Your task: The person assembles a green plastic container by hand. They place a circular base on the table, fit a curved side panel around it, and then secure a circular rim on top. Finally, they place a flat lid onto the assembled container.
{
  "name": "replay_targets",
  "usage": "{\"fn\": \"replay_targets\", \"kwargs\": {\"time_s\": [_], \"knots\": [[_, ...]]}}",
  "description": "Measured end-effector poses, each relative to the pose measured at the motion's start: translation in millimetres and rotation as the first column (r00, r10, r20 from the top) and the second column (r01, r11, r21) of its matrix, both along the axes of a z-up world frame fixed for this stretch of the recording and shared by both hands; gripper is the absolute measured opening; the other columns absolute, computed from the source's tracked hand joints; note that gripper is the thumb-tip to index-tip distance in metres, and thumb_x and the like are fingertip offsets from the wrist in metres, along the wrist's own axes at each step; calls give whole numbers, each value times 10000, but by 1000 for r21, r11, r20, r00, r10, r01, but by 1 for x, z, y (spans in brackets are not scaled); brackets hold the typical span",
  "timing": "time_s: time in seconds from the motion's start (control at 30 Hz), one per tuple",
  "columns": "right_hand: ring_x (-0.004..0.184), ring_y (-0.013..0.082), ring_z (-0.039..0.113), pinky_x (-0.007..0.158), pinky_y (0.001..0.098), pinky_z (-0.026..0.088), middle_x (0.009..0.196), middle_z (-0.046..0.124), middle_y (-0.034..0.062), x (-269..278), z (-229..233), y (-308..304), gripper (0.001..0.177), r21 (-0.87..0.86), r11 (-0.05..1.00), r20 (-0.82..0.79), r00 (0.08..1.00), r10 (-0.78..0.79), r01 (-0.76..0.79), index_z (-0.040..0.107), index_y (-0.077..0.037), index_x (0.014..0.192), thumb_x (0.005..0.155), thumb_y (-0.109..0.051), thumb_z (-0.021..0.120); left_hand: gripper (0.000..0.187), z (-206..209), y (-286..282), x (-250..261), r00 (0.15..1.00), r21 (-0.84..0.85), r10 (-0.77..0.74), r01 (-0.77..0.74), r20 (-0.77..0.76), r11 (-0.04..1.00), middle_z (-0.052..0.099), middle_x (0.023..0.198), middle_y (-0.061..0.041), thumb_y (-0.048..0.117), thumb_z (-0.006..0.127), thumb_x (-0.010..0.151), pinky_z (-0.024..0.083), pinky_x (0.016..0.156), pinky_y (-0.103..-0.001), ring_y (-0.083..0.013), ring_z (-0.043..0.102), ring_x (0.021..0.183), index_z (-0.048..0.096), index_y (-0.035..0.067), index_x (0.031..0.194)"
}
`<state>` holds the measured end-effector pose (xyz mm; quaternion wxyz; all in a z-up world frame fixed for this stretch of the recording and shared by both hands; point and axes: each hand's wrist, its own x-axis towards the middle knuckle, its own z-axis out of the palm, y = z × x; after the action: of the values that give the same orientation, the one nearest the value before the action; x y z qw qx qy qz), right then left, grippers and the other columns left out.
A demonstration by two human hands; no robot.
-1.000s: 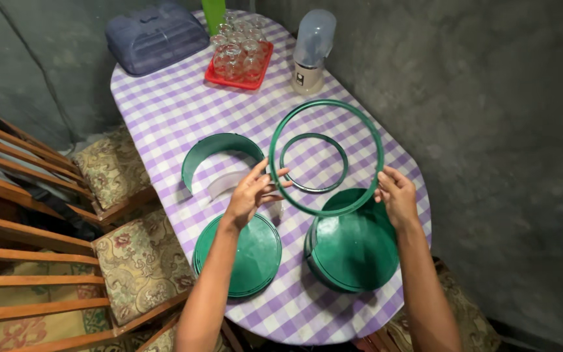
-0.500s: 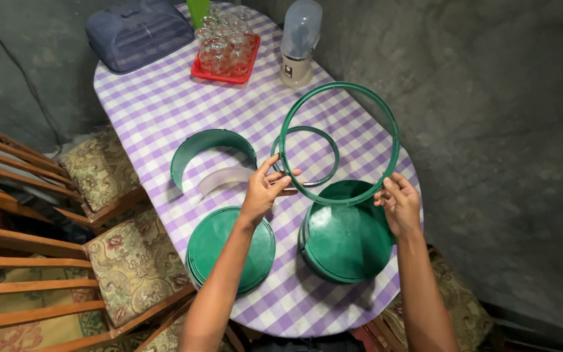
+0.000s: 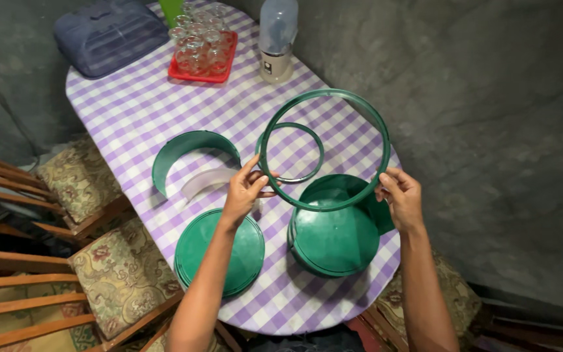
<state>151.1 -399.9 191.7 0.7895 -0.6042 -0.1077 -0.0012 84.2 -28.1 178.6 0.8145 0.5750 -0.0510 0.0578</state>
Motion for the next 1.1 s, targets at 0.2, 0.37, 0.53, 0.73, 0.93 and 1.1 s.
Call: {"fn": "replay_targets", "kwargs": {"time_s": [0.2, 0.37, 0.53, 0.73, 0.93, 1.1], "knots": [[722, 115, 640, 660, 250, 514, 872, 702, 67, -4, 18, -2, 185, -62, 998, 67, 998, 9, -5, 696, 48, 1159, 1014, -61, 656, 567, 0, 8, -1, 999, 56, -6, 3, 42, 998, 721, 1160, -197, 27, 545, 1003, 663, 825, -397, -272, 742, 1009, 393, 24, 1549], [712, 109, 637, 630, 254, 508, 873, 695, 56, -10, 24, -2, 227, -79, 997, 95, 995, -3, 10, 687, 38, 1200, 995, -56, 662, 554, -1, 13, -2, 998, 70, -31, 27, 63, 997, 719, 1153, -190, 34, 557, 1005, 652, 827, -390, -254, 734, 998, 426, 24, 1543], [685, 113, 625, 612, 258, 509, 889, 709, 82, -10, 30, -5, 251, -122, 992, 42, 998, 41, -36, 686, 46, 1209, 984, -61, 662, 507, 10, 20, 6, 997, 169, 42, -53, 67, 984, 749, 1136, -193, 69, 590, 1008, 643, 762, -376, -241, 749, 953, 496, 4, 1502], [689, 140, 665, 611, 267, 540, 941, 723, 136, -7, 16, -7, 186, 47, 998, -72, 997, 34, -31, 658, 51, 1154, 1017, -71, 628, 482, 16, 15, 18, 999, 30, 33, -34, 15, 999, 737, 1206, -191, 120, 601, 1024, 652, 768, -368, -230, 748, 977, 517, -2, 1483], [779, 165, 719, 706, 290, 601, 1019, 723, 162, -6, -6, -7, 142, 202, 979, -86, 996, 21, -3, 617, 32, 1137, 1041, -71, 602, 528, 10, -14, 8, 994, -8, -108, 108, 29, 994, 695, 1278, -200, 111, 602, 1004, 642, 846, -356, -262, 739, 1103, 461, 0, 1501], [823, 186, 740, 745, 315, 620, 1045, 719, 174, -10, -28, -8, 172, 257, 966, -117, 993, 21, 9, 584, 23, 1198, 1058, -78, 583, 552, 0, -38, 6, 990, -38, -140, 141, 33, 989, 697, 1269, -209, 38, 644, 970, 636, 867, -355, -273, 728, 1117, 463, -34, 1486]]}}
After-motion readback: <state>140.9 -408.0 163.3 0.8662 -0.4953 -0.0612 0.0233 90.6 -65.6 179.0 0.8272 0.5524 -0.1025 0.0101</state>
